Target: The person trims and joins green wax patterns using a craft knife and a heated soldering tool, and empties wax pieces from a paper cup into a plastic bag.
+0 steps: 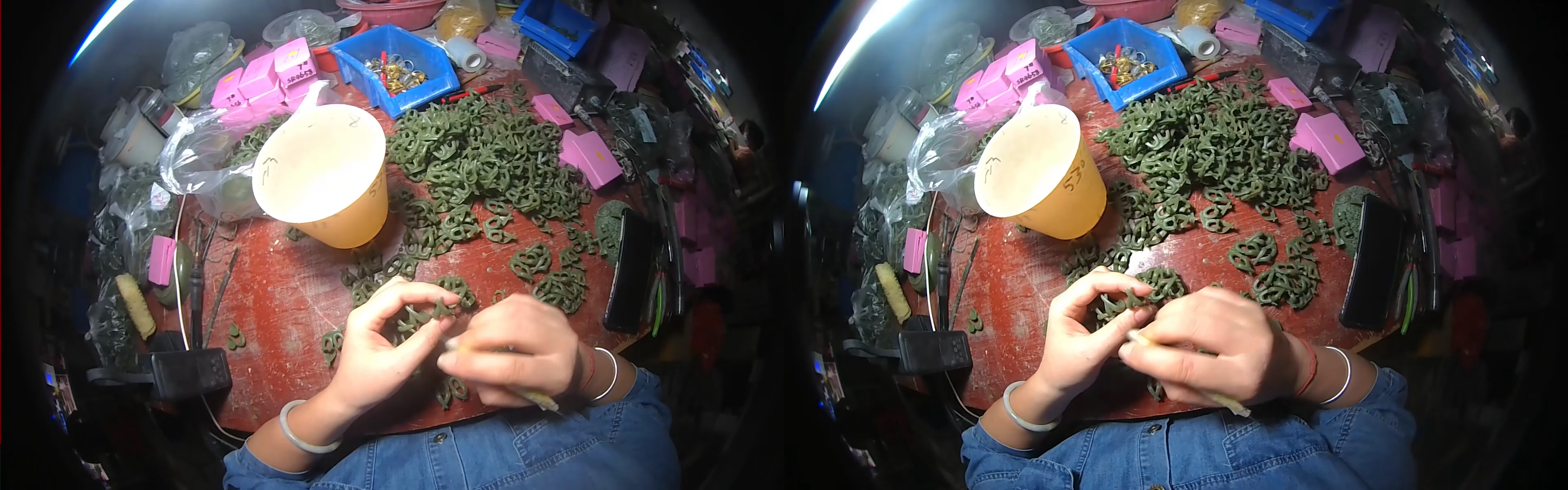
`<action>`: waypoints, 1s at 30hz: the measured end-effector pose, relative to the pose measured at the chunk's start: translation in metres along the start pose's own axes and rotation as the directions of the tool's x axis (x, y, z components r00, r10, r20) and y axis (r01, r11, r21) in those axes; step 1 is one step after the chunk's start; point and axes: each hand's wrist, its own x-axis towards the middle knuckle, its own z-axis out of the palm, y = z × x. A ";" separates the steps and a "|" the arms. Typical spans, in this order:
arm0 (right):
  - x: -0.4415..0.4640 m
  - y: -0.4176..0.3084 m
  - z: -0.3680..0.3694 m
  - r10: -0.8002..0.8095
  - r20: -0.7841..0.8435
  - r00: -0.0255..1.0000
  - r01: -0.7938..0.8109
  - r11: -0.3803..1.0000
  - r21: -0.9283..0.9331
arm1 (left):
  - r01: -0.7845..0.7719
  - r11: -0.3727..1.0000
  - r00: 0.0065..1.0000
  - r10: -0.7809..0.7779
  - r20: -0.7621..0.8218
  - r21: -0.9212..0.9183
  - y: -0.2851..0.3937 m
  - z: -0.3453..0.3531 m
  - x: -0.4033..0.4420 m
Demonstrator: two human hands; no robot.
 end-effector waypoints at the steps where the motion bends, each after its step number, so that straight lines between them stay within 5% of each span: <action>1: -0.001 0.000 -0.001 0.037 -0.038 0.999 -0.039 0.997 -0.068 | 0.001 1.000 1.000 -0.001 0.002 -0.001 0.000 0.000 0.000; 5: -0.002 0.003 -0.001 0.185 -0.114 0.976 -0.206 0.953 -0.222 | -0.003 1.000 1.000 0.003 0.008 -0.027 0.000 0.000 0.000; 7: 0.004 -0.002 -0.001 0.299 -0.174 0.938 -0.308 0.951 -0.027 | -0.017 0.999 1.000 0.017 0.000 0.030 0.000 0.000 0.000; 8: 0.002 0.005 -0.003 0.187 -0.102 0.977 -0.190 0.982 -0.014 | -0.017 0.999 1.000 0.017 0.000 0.030 0.000 0.000 0.000; 11: 0.003 0.004 -0.007 0.222 -0.043 0.974 -0.224 0.973 -0.050 | 0.002 1.000 1.000 -0.002 -0.022 -0.007 0.001 0.001 -0.001; 13: 0.004 -0.002 -0.012 0.363 -0.123 0.924 -0.380 0.907 -0.183 | 0.004 0.999 1.000 -0.003 -0.021 0.033 0.000 0.000 -0.001; 17: 0.002 0.000 -0.017 0.364 -0.262 0.894 -0.409 0.901 -0.143 | -0.003 0.998 1.000 0.004 -0.008 0.069 0.000 0.001 -0.001; 19: 0.002 -0.011 -0.022 0.671 -0.179 0.719 -0.648 0.741 0.175 | -0.028 0.985 0.999 0.032 -0.020 0.171 -0.003 0.000 0.000; 20: 0.003 -0.013 -0.028 0.684 -0.178 0.708 -0.658 0.730 0.186 | -0.031 0.984 0.999 0.035 -0.021 0.175 -0.005 -0.001 0.001; 23: -0.003 -0.011 -0.056 0.643 -0.332 0.691 -0.671 0.741 0.039 | -0.143 0.970 0.989 0.145 0.006 0.196 -0.004 -0.003 0.002; 25: -0.022 0.006 -0.086 0.644 -0.491 0.587 -0.759 0.649 -0.055 | 0.092 0.996 0.996 -0.091 -0.026 0.023 0.002 0.000 -0.001; 27: -0.054 0.038 -0.129 0.510 -0.583 0.632 -0.761 0.549 -0.345 | 0.112 0.993 0.994 -0.112 0.015 -0.038 -0.004 -0.001 -0.003; 29: -0.094 0.063 -0.167 0.453 -0.631 0.630 -0.776 0.410 -0.480 | 0.327 0.891 0.945 -0.310 0.103 -0.315 0.007 0.001 -0.005; 30: -0.113 0.070 -0.178 0.444 -0.638 0.629 -0.777 0.398 -0.488 | 0.315 0.892 0.949 -0.291 0.121 -0.325 0.003 0.001 -0.004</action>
